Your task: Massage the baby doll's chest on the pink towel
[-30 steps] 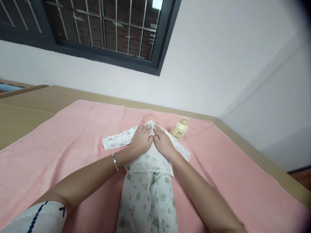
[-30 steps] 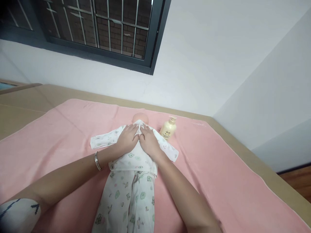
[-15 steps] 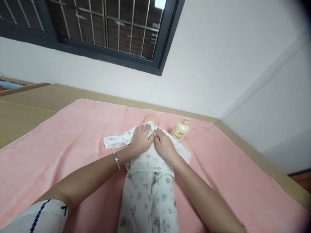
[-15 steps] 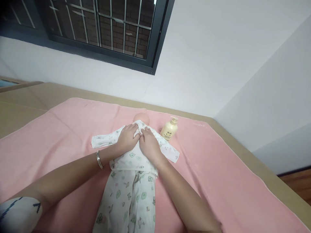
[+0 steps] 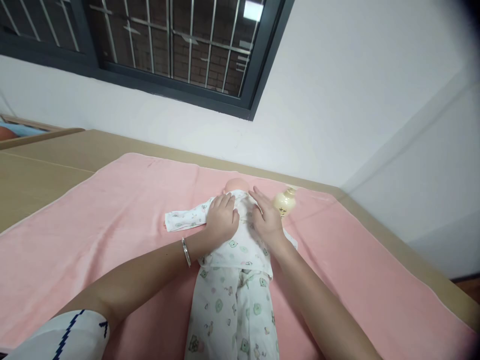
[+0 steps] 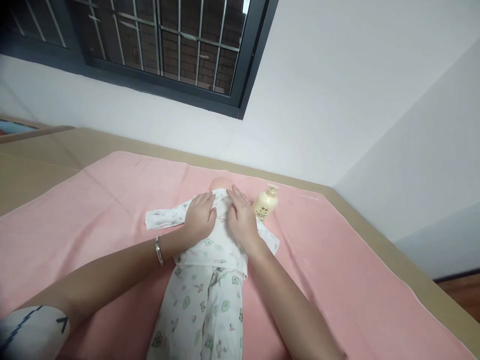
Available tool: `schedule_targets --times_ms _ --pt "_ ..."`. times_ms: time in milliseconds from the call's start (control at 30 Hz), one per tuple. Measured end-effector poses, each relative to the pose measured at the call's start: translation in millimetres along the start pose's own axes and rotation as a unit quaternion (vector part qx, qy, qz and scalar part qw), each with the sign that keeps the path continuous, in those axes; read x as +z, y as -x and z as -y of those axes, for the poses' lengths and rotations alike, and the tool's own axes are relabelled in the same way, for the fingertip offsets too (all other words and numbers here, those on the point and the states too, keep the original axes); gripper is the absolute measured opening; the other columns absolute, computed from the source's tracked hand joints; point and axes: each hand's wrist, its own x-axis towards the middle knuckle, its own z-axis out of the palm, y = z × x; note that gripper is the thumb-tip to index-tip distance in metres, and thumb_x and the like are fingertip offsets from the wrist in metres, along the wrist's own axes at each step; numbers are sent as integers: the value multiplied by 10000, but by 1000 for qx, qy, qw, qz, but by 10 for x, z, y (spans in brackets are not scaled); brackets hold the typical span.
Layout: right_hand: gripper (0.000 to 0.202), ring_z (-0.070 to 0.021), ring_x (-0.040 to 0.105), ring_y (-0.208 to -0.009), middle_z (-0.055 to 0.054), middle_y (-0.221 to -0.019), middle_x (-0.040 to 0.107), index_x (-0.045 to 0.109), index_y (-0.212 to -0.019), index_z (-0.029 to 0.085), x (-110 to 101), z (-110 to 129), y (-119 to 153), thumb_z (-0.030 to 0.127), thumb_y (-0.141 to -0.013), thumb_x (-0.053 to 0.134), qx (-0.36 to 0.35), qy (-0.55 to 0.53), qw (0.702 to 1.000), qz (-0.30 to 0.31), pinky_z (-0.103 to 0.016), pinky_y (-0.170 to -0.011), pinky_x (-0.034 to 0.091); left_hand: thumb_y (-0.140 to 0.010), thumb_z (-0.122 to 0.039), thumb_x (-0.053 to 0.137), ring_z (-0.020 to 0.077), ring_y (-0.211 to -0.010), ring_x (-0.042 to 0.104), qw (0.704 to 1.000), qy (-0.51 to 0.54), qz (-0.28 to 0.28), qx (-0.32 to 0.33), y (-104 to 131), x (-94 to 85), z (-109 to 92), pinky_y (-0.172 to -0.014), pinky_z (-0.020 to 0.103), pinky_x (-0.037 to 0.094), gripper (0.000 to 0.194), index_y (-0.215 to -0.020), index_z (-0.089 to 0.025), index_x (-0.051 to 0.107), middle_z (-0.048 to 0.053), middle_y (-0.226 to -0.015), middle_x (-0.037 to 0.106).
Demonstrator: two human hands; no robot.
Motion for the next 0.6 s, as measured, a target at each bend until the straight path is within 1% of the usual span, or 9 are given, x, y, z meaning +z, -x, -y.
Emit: schedule_targets --times_ms 67,167,200,233,333,367,400,533,600 --pt "498 -241 374 -1439 -86 -1516 447 567 -1387 170 52 7 17 234 -929 382 -6 3 1000 19 -489 -1211 283 -916 -199 416 316 -1264 533 1000 11 -9 -1 8 6 6 -1103 486 408 443 -1315 -66 558 180 -1337 615" --pt "483 -269 357 -1448 -135 -1508 445 592 -1359 132 154 -30 40 280 -944 395 23 5 996 90 -537 -1210 258 -929 -202 390 315 -1252 541 1000 22 -12 -6 9 14 17 -1101 489 408 441 -1307 -53 561 191 -1325 620" --pt "481 -271 356 -1448 -141 -1504 448 595 -1356 129 173 -39 46 287 -946 399 28 4 995 99 -539 -1209 258 -928 -204 390 315 -1251 541 1000 25 -14 -5 8 16 20 -1102 490 407 440 -1304 -54 563 191 -1323 620" --pt "482 -267 354 -1450 -140 -1507 445 587 -1364 132 183 -42 51 288 -947 402 28 3 995 94 -534 -1209 262 -927 -206 393 316 -1250 541 1000 27 -15 -4 7 17 23 -1102 492 406 438 -1301 -58 565 189 -1320 621" --pt "502 -245 334 -1461 -118 -1544 395 531 -1421 153 189 -32 61 284 -953 403 17 2 999 38 -504 -1209 277 -927 -216 395 320 -1252 538 999 31 -13 0 5 25 33 -1101 505 402 434 -1299 -75 569 181 -1315 624" --pt "509 -245 326 -1465 -118 -1550 385 520 -1431 151 195 -29 63 278 -953 400 16 5 999 31 -505 -1211 273 -928 -218 392 321 -1254 536 999 31 -12 1 6 30 38 -1101 510 400 434 -1300 -79 568 180 -1317 624" --pt "511 -251 322 -1466 -123 -1547 387 521 -1430 143 204 -29 64 270 -950 396 16 11 999 37 -513 -1214 262 -928 -218 389 322 -1257 533 999 31 -12 2 7 36 43 -1103 513 398 435 -1299 -80 569 179 -1319 623" --pt "496 -269 348 -1452 -129 -1505 450 574 -1383 137 216 -28 50 240 -934 391 27 14 992 119 -537 -1215 248 -917 -213 391 319 -1259 527 999 35 -16 1 16 59 66 -1112 515 391 439 -1293 -74 571 182 -1314 625" --pt "511 -253 360 -1447 -119 -1511 445 556 -1402 146 183 -8 42 220 -923 397 34 -1 993 117 -508 -1213 274 -918 -219 392 320 -1259 527 999 38 -16 0 22 62 71 -1115 524 387 440 -1296 -79 568 180 -1316 623"
